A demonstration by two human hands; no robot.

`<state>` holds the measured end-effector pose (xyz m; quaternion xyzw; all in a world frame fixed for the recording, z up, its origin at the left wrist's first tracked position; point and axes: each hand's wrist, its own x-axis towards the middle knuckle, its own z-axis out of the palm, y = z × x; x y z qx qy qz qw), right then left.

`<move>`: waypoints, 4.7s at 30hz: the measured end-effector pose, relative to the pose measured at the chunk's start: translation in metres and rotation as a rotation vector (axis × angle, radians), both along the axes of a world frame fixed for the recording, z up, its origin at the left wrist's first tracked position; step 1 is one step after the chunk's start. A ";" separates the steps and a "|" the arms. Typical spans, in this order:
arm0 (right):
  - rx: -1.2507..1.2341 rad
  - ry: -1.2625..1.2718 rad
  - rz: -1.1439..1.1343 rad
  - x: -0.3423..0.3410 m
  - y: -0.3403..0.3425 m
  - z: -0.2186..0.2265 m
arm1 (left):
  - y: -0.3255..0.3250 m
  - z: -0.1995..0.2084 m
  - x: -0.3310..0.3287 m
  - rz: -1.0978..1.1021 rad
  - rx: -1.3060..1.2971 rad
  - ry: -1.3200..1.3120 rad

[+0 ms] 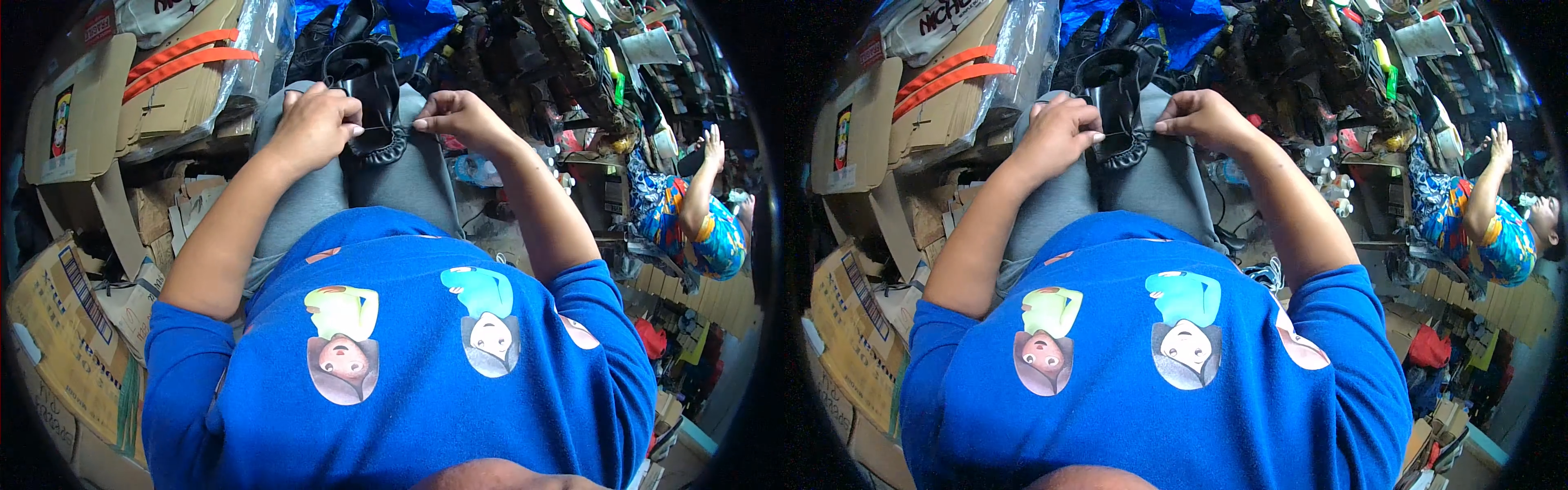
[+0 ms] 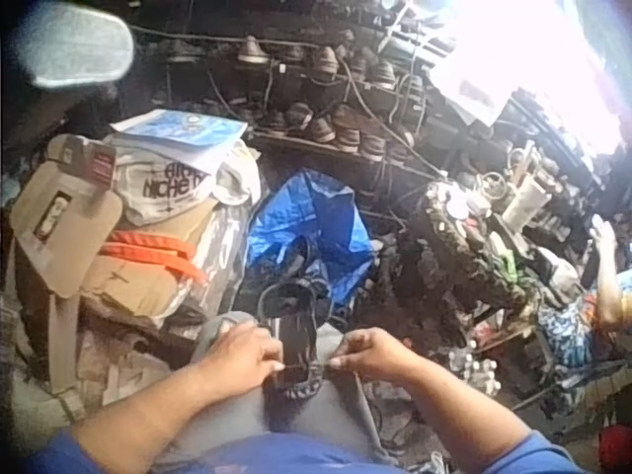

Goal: Hand stitching pieces of a black shoe together using a needle and thread.

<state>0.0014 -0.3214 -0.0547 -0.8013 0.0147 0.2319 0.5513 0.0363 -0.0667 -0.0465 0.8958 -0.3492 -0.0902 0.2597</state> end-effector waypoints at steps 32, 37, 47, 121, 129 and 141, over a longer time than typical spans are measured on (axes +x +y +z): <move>-0.063 -0.197 -0.158 -0.054 0.005 -0.008 | -0.036 -0.001 0.001 0.084 0.042 0.247; -0.101 -0.323 -0.247 -0.059 0.015 -0.023 | -0.042 0.001 -0.002 0.121 0.104 0.262; -0.639 -0.725 -0.121 -0.084 0.026 -0.006 | -0.042 0.005 -0.002 0.118 0.118 0.266; -0.127 -0.303 0.282 0.028 -0.008 -0.004 | -0.028 0.001 0.034 -0.235 -0.139 0.134; -0.038 -0.353 0.297 0.019 -0.003 -0.013 | -0.025 -0.017 0.050 -0.294 -0.233 0.429; -0.325 -0.586 0.228 -0.019 0.012 0.002 | -0.023 -0.006 0.048 -0.464 -0.079 0.512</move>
